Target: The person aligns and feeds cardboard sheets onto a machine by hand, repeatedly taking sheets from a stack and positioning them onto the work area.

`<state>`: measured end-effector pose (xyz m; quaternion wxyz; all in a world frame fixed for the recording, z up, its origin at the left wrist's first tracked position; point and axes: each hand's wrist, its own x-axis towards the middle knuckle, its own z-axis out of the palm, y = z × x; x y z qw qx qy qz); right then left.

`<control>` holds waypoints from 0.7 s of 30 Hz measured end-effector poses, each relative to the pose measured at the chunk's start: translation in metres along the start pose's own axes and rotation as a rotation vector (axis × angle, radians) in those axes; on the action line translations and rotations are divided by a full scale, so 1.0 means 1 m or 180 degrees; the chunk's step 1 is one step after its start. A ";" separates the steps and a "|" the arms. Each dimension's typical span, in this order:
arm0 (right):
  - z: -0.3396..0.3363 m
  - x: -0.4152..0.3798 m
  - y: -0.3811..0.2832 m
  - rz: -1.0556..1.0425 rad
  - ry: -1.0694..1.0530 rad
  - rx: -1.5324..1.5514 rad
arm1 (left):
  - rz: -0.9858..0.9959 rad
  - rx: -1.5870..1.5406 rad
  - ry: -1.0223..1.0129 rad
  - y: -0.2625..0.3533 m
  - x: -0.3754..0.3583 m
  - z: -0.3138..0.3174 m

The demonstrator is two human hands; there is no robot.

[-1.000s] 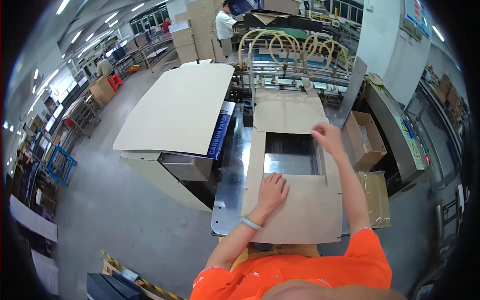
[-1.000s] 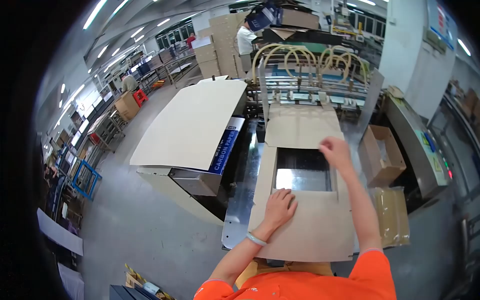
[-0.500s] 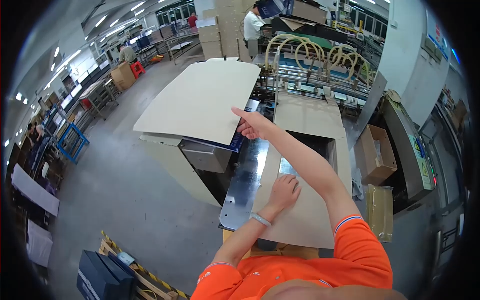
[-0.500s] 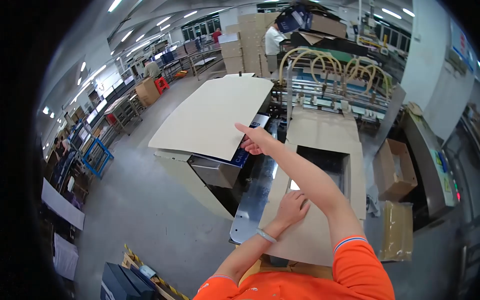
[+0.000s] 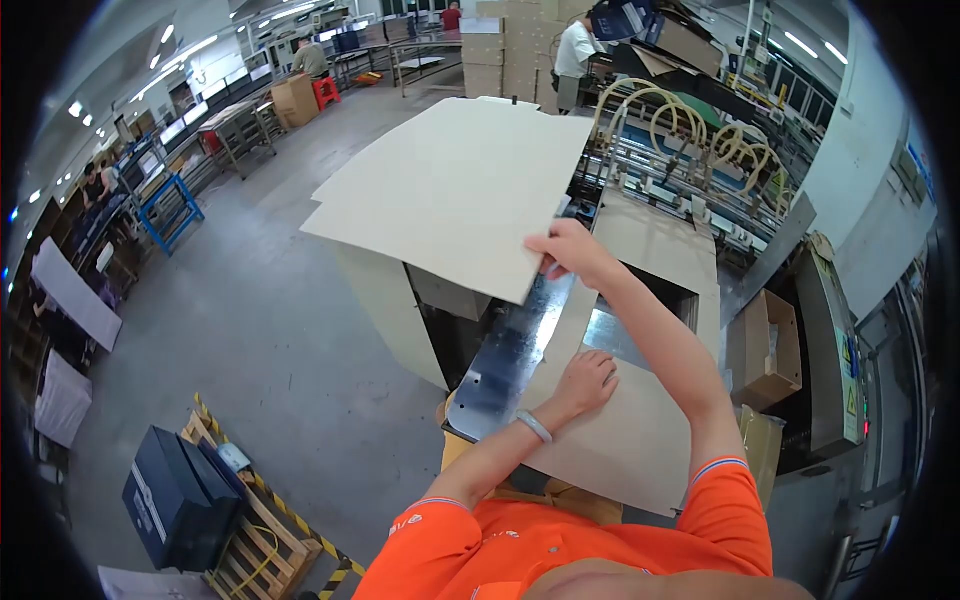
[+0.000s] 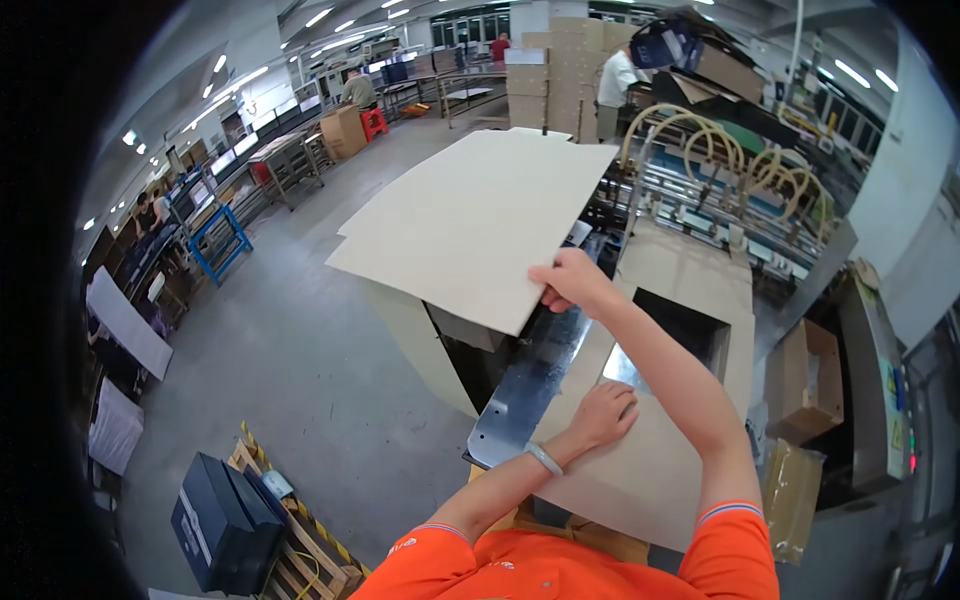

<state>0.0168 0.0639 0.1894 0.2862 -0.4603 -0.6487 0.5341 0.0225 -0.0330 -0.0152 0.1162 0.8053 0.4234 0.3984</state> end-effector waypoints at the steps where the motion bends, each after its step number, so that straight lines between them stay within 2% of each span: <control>1: -0.003 -0.010 0.004 -0.0074 -0.0023 -0.0064 | -0.0027 0.0005 0.0022 -0.001 0.000 -0.001; 5: -0.038 -0.043 0.021 -0.0056 -0.0119 -0.0121 | -0.0705 -0.1474 -0.0037 -0.005 0.002 -0.006; 7: -0.063 -0.061 0.032 0.0085 0.0021 0.0045 | -0.1847 -0.1991 -0.0735 -0.009 0.009 -0.032; 8: -0.080 -0.069 0.037 0.0073 0.0064 0.0050 | -0.1811 -0.1988 -0.0763 -0.027 0.002 -0.023; 10: -0.111 -0.088 0.049 0.0315 0.0204 -0.0426 | -0.1319 -0.3279 0.0697 -0.073 -0.020 -0.003; 12: -0.134 -0.107 0.061 0.0274 0.0358 -0.0635 | -0.1805 -0.3551 0.0663 -0.098 -0.042 -0.047; 13: -0.145 -0.117 0.066 0.0275 0.0387 -0.0626 | -0.2375 -0.5344 0.1145 -0.056 -0.042 -0.095; 15: -0.166 -0.134 0.077 0.0247 0.0506 -0.0902 | -0.1055 -0.7366 0.0851 -0.043 -0.066 -0.133; 16: -0.176 -0.141 0.084 0.0240 0.0530 -0.0883 | -0.1061 -0.7356 0.0815 -0.043 -0.062 -0.142; 20: -0.207 -0.165 0.107 0.0436 0.0755 -0.1849 | -0.2786 -0.4846 0.0915 -0.048 -0.024 -0.169; 21: -0.208 -0.169 0.108 0.0463 0.0780 -0.1838 | -0.2798 -0.4853 0.0874 -0.044 -0.020 -0.172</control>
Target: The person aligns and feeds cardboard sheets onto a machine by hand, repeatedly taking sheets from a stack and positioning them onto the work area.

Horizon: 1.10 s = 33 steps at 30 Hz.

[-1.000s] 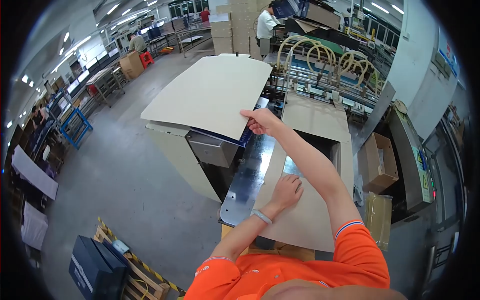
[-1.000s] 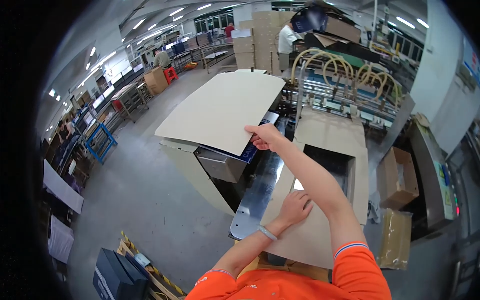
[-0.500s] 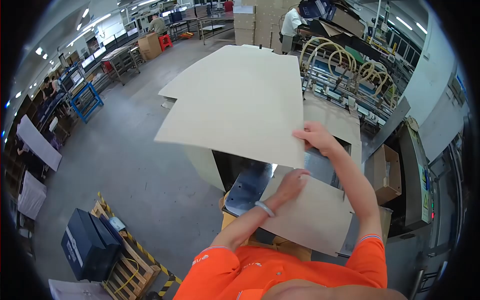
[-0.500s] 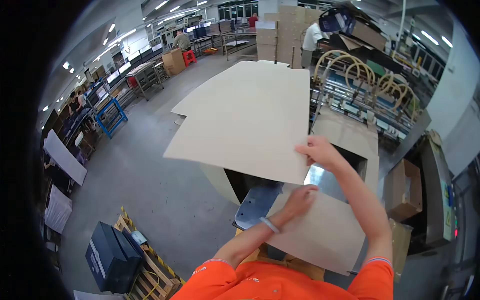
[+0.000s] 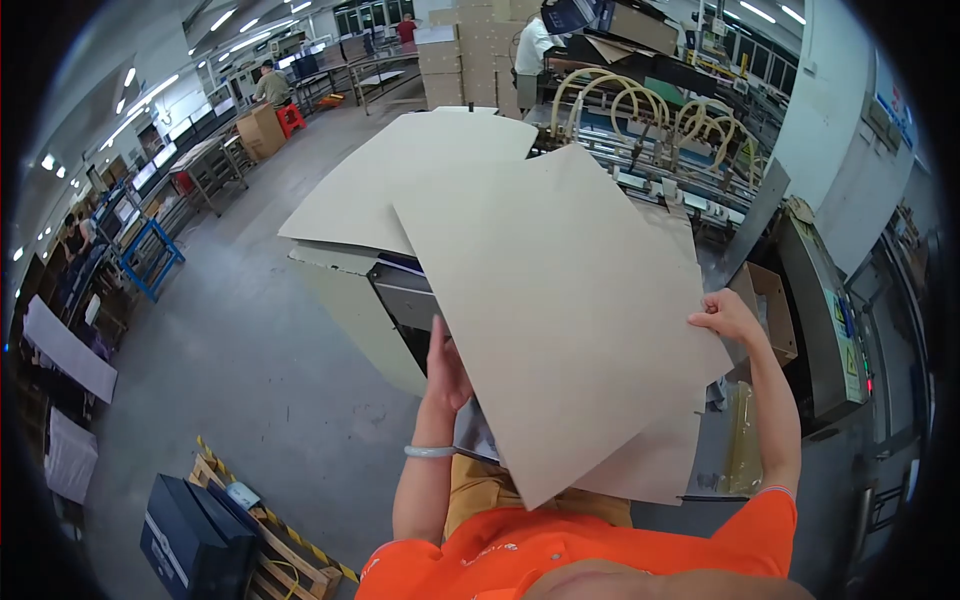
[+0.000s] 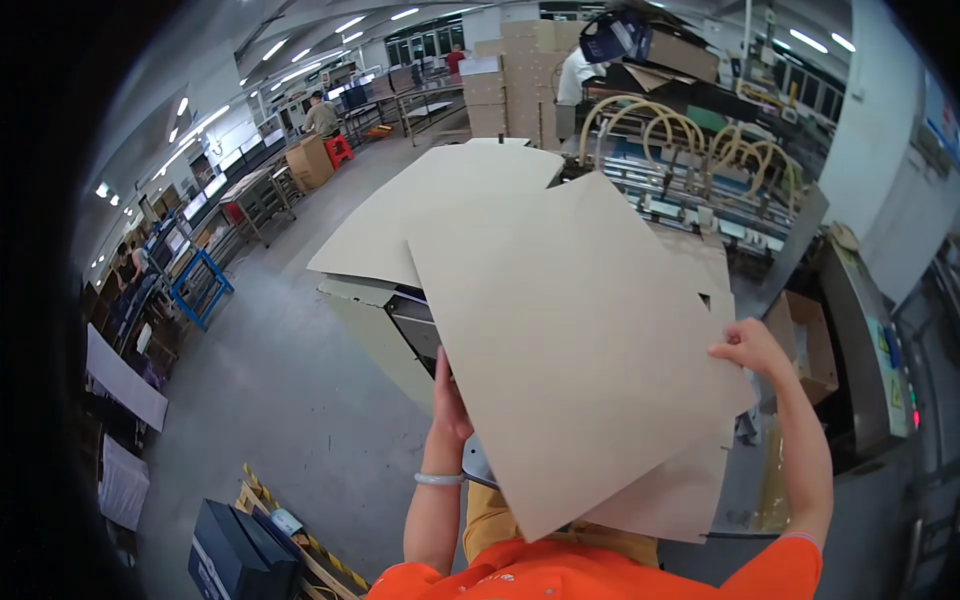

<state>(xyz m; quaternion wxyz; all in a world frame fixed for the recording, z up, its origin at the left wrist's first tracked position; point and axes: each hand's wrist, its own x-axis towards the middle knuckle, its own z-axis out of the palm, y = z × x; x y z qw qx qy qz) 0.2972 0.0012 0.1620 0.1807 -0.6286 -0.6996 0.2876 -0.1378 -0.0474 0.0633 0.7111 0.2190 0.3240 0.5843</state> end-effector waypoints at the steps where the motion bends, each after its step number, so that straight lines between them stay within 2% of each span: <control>1: 0.000 -0.002 0.001 0.0060 0.0203 -0.0236 | -0.0016 -0.0162 -0.0285 0.004 -0.002 0.006; 4: -0.005 -0.007 0.005 0.0280 0.0805 -0.0948 | -0.0106 -0.0658 -0.1137 0.009 -0.008 0.024; 5: -0.007 -0.006 0.013 0.0227 0.0963 -0.1273 | -0.0178 -0.0645 -0.1162 0.007 -0.007 0.032; 7: -0.012 0.000 0.026 0.0261 0.1153 -0.1571 | -0.0058 0.0661 -0.0643 0.001 -0.003 0.051; 9: -0.016 -0.001 0.038 -0.0099 0.1085 -0.1665 | 0.0083 0.1981 -0.0157 -0.008 0.000 0.065; 11: -0.017 0.000 0.057 -0.0491 0.1052 -0.1902 | -0.0224 0.2065 -0.0161 -0.023 0.013 0.060; 12: -0.017 -0.001 0.065 -0.0409 0.1056 -0.1885 | -0.0452 0.2118 -0.0094 -0.033 0.023 0.053; 14: -0.018 -0.001 0.074 -0.0663 0.0986 -0.2026 | -0.0856 0.2219 0.0052 -0.046 0.038 0.046; 22: -0.050 0.015 0.079 -0.0733 0.1414 -0.2919 | -0.0823 0.1275 0.0241 -0.085 0.044 0.069; 24: -0.046 0.022 0.058 -0.1291 0.2935 -0.3245 | -0.0796 0.0994 0.0332 -0.095 0.044 0.074; 27: -0.012 -0.003 0.017 -0.1425 0.2467 -0.1163 | -0.0739 0.0558 0.0370 -0.120 0.051 0.084; 29: 0.015 -0.031 -0.009 -0.0678 0.1189 0.0034 | -0.0682 0.0109 0.0418 -0.135 0.056 0.092; 31: 0.040 -0.058 -0.023 -0.0833 0.0302 0.0311 | -0.0705 0.0103 0.0445 -0.142 0.054 0.104; 33: 0.066 -0.077 -0.018 -0.0728 -0.0276 0.0607 | -0.0784 0.0085 0.0519 -0.145 0.050 0.114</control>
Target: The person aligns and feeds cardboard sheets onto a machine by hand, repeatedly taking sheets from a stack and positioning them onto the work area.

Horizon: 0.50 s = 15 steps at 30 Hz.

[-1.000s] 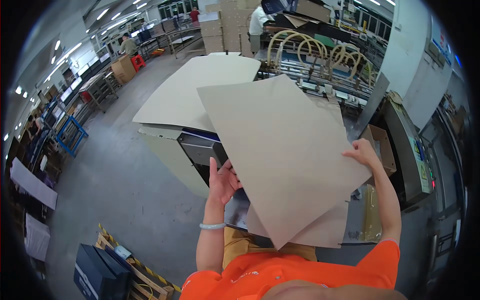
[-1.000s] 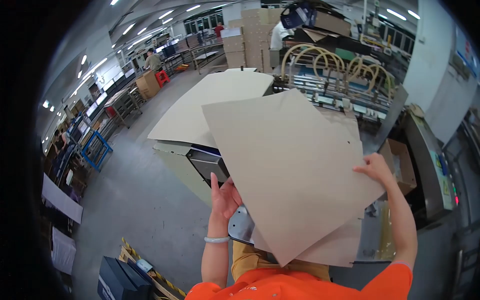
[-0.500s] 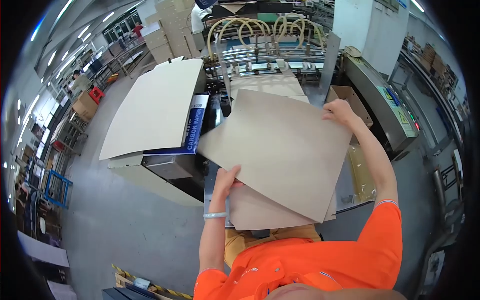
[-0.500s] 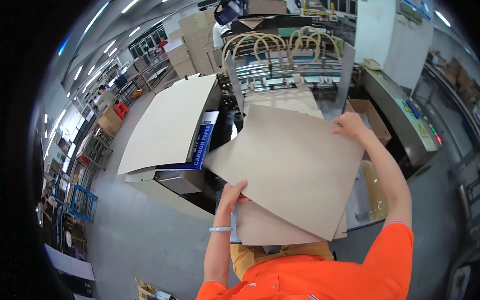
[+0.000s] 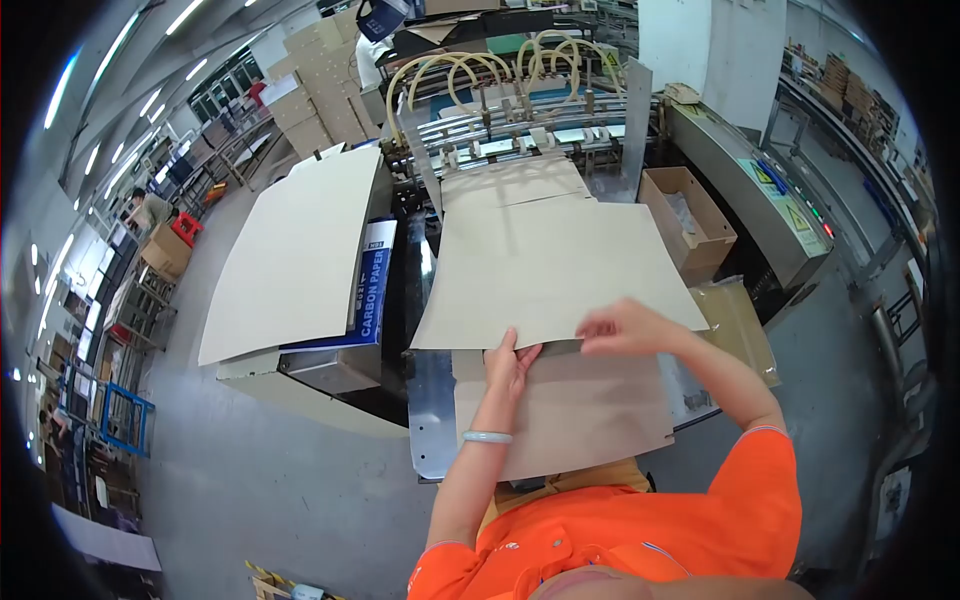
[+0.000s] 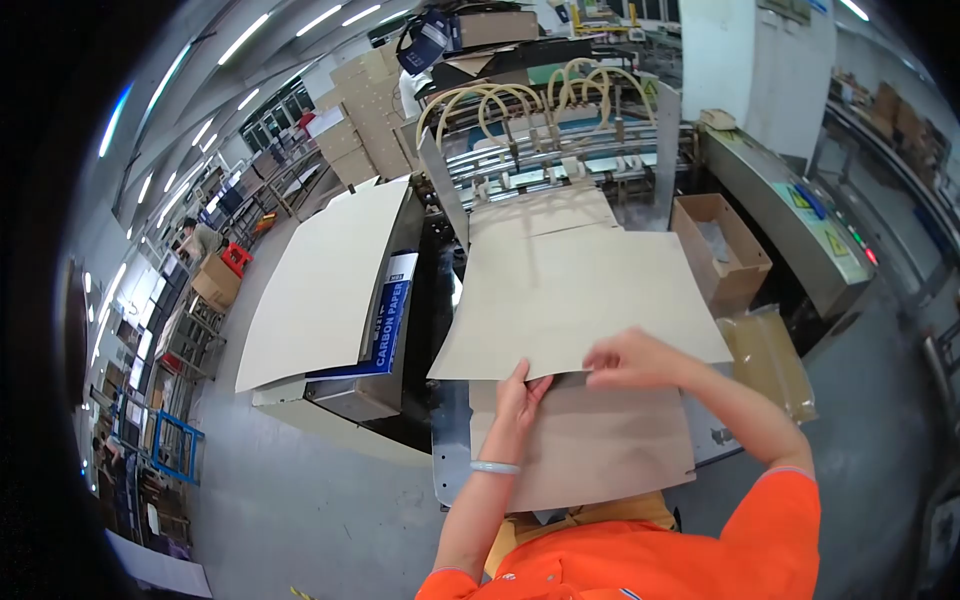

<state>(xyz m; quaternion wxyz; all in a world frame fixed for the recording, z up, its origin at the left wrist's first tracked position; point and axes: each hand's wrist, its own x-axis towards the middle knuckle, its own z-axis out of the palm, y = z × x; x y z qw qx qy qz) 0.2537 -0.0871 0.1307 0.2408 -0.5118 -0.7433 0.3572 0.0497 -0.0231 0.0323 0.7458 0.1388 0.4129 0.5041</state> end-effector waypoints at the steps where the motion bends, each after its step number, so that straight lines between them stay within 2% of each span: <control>1: 0.010 -0.008 0.005 0.0124 -0.0289 0.0059 | -0.0055 0.0003 0.0031 -0.001 -0.001 0.002; 3: 0.028 -0.019 0.017 0.0865 -0.0580 0.1023 | -0.0053 -0.0043 -0.0022 -0.006 0.001 0.006; 4: 0.036 -0.022 0.022 0.0884 -0.0513 0.1032 | -0.0025 -0.0129 -0.0049 -0.010 0.002 0.008; 6: 0.051 -0.018 0.029 0.1489 0.0080 0.2438 | 0.0034 -0.0320 -0.0100 -0.016 0.005 0.014; 8: 0.059 -0.010 0.043 0.1327 0.0792 0.3733 | -0.0003 -0.0284 -0.0192 -0.019 0.005 0.020; 9: 0.061 -0.003 0.046 0.1321 0.0836 0.3744 | -0.0018 -0.0268 -0.0233 -0.020 0.005 0.021; 11: 0.062 0.016 0.050 0.1309 0.1891 0.3749 | -0.0047 -0.0228 -0.0324 -0.020 0.003 0.025; 12: 0.064 0.024 0.053 0.1301 0.1942 0.3767 | -0.0069 -0.0191 -0.0354 -0.020 0.000 0.027; 15: 0.067 0.050 0.060 0.1216 0.2730 0.3785 | 0.0439 0.0525 -0.0754 -0.012 -0.013 0.030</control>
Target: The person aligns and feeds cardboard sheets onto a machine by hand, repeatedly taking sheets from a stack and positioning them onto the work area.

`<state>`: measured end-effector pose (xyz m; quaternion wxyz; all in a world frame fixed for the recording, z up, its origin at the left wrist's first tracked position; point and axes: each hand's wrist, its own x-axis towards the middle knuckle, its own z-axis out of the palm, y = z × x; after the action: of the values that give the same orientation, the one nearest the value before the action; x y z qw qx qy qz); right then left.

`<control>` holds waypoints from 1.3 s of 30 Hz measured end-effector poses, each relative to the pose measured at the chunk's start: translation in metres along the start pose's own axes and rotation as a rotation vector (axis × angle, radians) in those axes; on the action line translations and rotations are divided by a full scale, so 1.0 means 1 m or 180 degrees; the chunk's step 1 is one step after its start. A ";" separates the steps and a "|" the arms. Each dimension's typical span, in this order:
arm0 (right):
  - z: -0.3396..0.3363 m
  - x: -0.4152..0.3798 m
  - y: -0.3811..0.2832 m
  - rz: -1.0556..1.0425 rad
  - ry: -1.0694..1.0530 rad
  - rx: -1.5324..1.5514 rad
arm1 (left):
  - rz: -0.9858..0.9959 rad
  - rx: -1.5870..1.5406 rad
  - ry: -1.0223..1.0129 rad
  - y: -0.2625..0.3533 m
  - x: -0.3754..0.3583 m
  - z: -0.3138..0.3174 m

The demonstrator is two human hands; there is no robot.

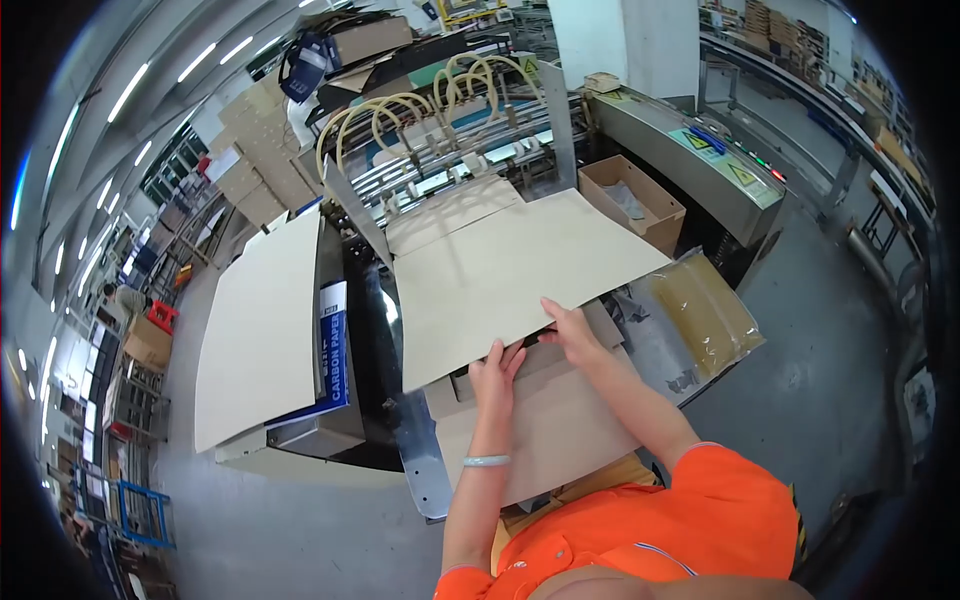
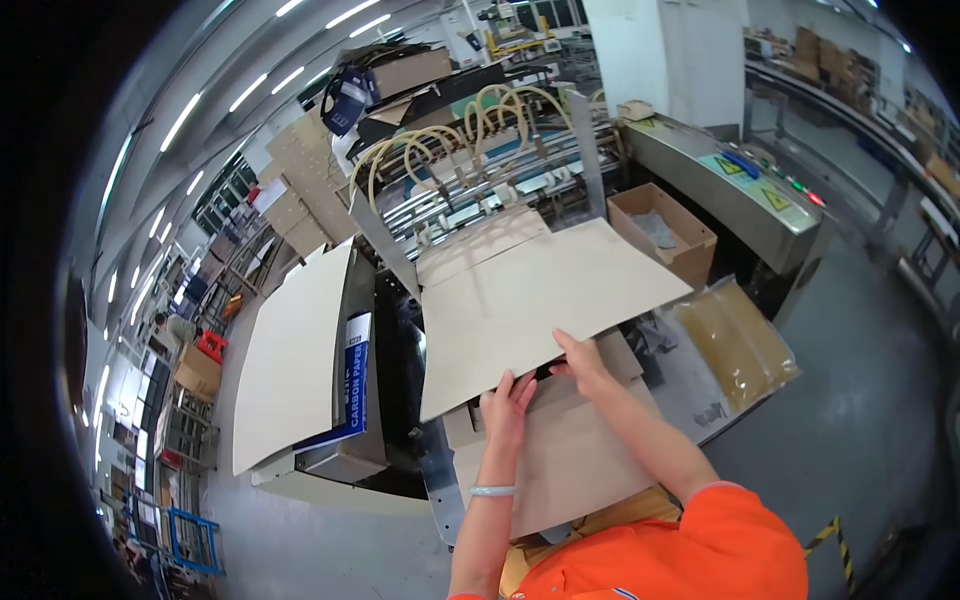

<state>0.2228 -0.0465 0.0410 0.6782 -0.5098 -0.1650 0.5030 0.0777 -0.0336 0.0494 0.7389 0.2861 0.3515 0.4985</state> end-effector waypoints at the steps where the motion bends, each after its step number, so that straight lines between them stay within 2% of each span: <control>1: 0.002 0.005 0.001 -0.0134 0.0177 0.0092 | 0.0163 0.0245 -0.0138 0.003 -0.001 -0.002; 2: 0.003 0.007 0.000 -0.0149 0.0194 0.0129 | 0.0160 0.0279 -0.0166 0.006 0.000 -0.007; 6: 0.004 0.014 -0.002 -0.0197 0.0333 0.0293 | 0.1884 0.4137 -0.0171 0.012 0.001 -0.045; 7: 0.003 0.016 0.001 -0.0199 0.0334 0.0315 | 0.1893 0.4155 -0.0180 0.008 0.002 -0.055; 11: -0.020 0.032 0.020 -0.0091 0.0094 0.0396 | 0.2748 0.5484 0.0070 -0.008 0.015 -0.094; 16: -0.019 0.030 0.015 -0.0008 0.0002 0.0540 | 0.3079 0.5373 -0.0041 -0.011 0.017 -0.093; 39: -0.029 0.033 0.024 0.0329 0.0036 0.0306 | 0.2856 0.5168 -0.0015 -0.008 0.011 -0.090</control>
<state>0.2466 -0.0342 -0.0016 0.6759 -0.4873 -0.1103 0.5418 0.0123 -0.0191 -0.0120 0.0506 0.8261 0.4478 0.3383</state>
